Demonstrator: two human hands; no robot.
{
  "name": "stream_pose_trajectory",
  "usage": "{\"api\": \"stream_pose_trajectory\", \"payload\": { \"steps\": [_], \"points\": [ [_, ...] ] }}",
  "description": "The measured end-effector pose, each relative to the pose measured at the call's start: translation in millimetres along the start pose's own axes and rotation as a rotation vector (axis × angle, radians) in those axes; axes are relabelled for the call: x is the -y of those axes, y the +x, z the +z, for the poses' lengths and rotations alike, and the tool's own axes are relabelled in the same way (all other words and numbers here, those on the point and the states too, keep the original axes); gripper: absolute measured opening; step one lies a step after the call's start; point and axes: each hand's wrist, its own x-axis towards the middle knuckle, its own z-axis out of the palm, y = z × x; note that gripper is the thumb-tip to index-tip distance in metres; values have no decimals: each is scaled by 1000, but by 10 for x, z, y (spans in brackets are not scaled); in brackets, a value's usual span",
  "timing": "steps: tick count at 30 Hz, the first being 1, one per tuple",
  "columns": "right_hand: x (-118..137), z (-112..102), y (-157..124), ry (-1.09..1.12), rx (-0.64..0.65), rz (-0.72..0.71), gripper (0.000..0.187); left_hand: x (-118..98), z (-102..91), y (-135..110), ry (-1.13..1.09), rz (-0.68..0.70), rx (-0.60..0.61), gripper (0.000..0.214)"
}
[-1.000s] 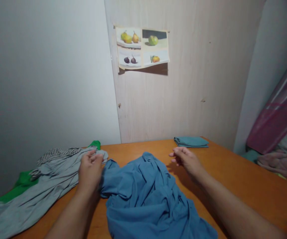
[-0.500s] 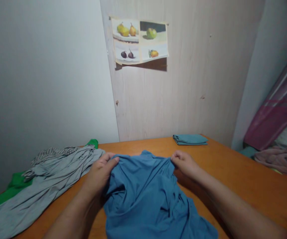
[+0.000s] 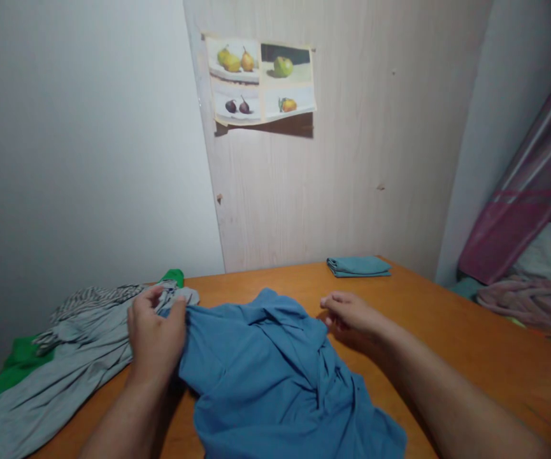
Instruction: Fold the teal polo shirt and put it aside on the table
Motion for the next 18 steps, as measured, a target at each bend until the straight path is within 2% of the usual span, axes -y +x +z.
{"api": "stream_pose_trajectory", "payload": {
  "steps": [2,4,5,7,9,11,13,15,18],
  "points": [
    [-32,78,-74,-1,205,18,29,-76,100,-202,16,87,148,42],
    [-43,153,-129,8,314,7,25,-139,209,-453,-35,77,438,38],
    [-38,185,-144,12,332,-3,26,-157,256,-578,-11,133,602,40],
    [-8,238,-155,15,327,-9,27,-158,328,-796,132,362,926,46],
    [40,271,-154,63,308,0,28,-124,373,-949,309,592,1109,51],
    [89,286,-154,139,296,-4,33,-80,404,-1031,454,722,1150,42],
    [123,283,-150,220,275,-24,37,-49,427,-1050,545,762,1127,21],
    [134,262,-130,296,210,-35,37,-35,442,-1013,568,747,1077,14],
    [104,203,-65,337,23,-19,29,-24,438,-889,506,630,938,18]
  ]
}}
